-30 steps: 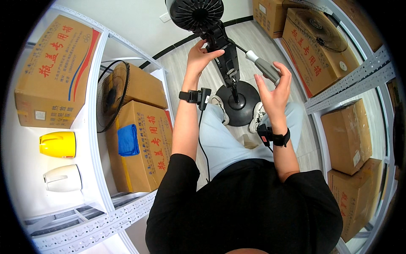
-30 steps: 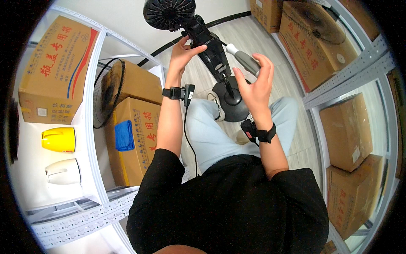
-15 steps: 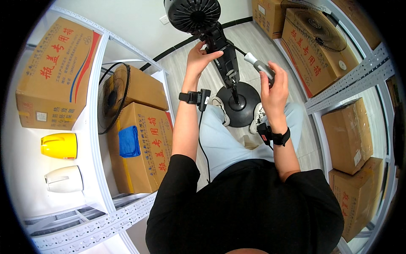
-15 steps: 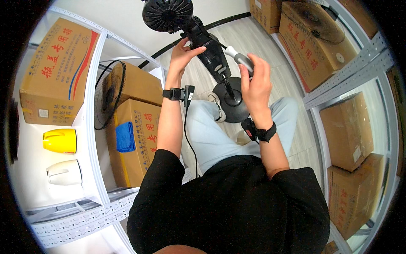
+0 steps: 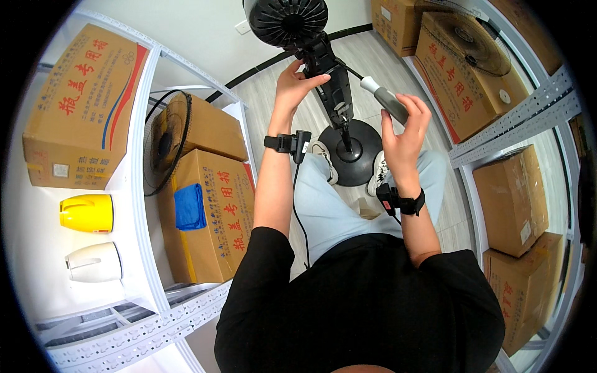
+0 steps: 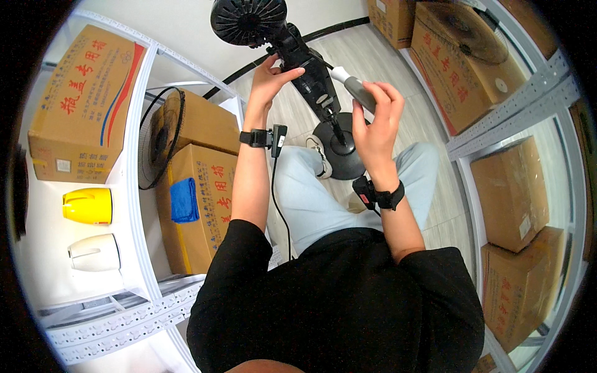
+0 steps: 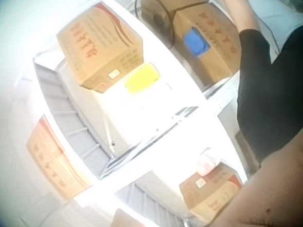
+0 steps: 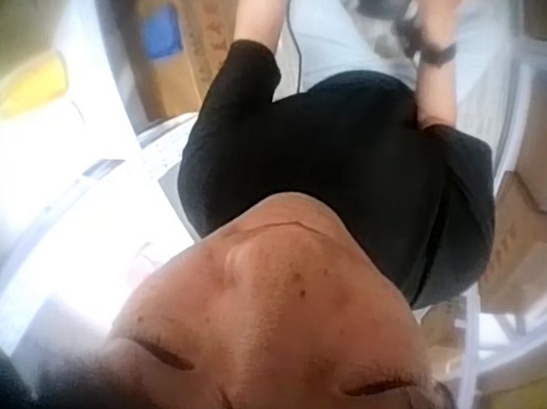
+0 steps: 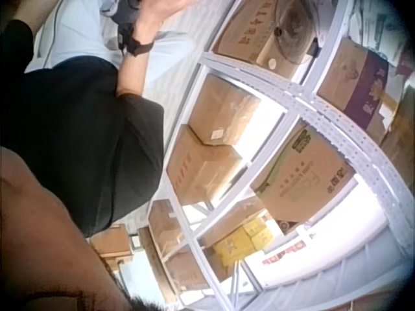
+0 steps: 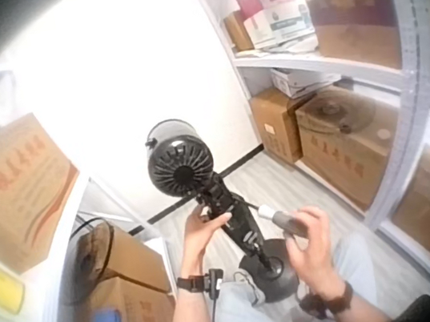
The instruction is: The person disassembles a standing fan base using a screwdriver, removes the control panel, and manipulates internal wiring and components. They then reassemble the control panel and secure it back into the base.
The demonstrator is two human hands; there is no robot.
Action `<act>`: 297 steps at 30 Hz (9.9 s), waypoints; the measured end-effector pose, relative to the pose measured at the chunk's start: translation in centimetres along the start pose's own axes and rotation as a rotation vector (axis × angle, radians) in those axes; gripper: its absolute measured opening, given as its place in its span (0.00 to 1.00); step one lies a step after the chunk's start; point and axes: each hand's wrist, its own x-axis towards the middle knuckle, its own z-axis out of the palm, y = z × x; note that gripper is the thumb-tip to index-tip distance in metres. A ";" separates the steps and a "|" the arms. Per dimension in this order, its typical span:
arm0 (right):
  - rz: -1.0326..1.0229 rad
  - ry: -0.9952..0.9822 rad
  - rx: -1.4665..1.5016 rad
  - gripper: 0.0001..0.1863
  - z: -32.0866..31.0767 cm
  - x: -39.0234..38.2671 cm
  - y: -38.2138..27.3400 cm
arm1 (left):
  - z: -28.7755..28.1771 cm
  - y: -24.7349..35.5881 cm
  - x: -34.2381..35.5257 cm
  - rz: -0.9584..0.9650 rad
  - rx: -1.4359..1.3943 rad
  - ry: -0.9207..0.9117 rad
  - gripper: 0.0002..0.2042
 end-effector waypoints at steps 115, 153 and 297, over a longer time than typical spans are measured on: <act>0.199 -0.119 0.349 0.14 -0.3 -1.5 -2.6 | -1.2 -0.1 -1.1 -0.182 -0.621 -0.176 0.18; 0.947 -0.685 0.839 0.16 13.6 2.7 8.0 | -0.9 -3.9 -1.0 -0.051 -0.332 -0.151 0.25; 1.265 -1.167 0.807 0.23 12.4 -20.3 6.2 | -32.9 -25.7 -54.0 0.087 -0.351 1.618 0.22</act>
